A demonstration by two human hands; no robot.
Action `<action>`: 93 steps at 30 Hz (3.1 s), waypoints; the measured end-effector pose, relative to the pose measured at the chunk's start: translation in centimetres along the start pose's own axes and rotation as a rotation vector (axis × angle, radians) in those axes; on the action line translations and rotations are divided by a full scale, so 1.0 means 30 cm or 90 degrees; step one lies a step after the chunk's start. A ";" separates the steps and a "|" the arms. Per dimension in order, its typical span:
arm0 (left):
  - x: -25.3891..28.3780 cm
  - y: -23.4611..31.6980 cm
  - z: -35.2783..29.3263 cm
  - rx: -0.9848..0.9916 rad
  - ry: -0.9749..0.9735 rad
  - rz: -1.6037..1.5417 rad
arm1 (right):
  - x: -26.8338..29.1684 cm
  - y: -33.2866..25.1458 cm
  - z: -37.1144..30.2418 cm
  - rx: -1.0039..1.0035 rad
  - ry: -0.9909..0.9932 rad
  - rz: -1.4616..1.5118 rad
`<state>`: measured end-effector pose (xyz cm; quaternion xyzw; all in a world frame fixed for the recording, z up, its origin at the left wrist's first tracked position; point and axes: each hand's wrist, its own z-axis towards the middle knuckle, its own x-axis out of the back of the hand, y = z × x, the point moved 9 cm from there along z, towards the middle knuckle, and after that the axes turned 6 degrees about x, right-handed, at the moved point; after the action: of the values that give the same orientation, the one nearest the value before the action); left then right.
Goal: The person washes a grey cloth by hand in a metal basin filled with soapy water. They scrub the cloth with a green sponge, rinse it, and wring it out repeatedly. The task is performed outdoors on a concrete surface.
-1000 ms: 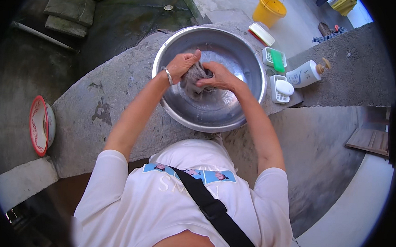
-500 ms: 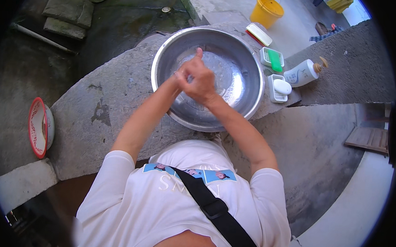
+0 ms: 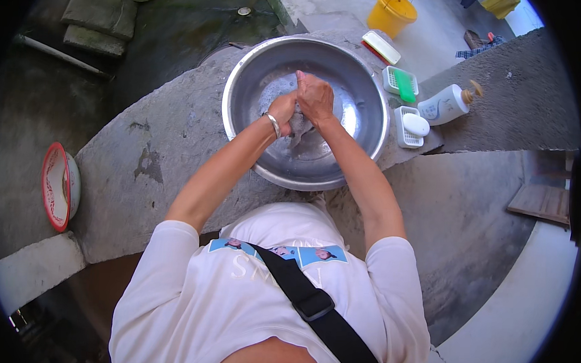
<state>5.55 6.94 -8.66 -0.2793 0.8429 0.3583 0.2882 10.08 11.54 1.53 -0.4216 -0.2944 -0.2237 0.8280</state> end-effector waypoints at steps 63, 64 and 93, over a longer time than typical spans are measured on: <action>-0.282 0.486 -0.423 -0.542 -0.078 0.902 | 0.390 -0.163 0.196 0.083 -0.228 0.214; -0.250 0.428 -0.398 -0.508 -0.129 0.935 | 0.357 -0.141 0.142 0.081 -0.272 0.198; 0.096 0.214 -0.005 -0.080 0.182 1.164 | -0.037 0.216 -0.016 -0.296 -0.278 0.541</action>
<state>-0.80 9.84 -7.72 0.4374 0.7420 0.4535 -0.2290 13.44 14.79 -3.11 -0.7132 -0.2056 0.1652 0.6494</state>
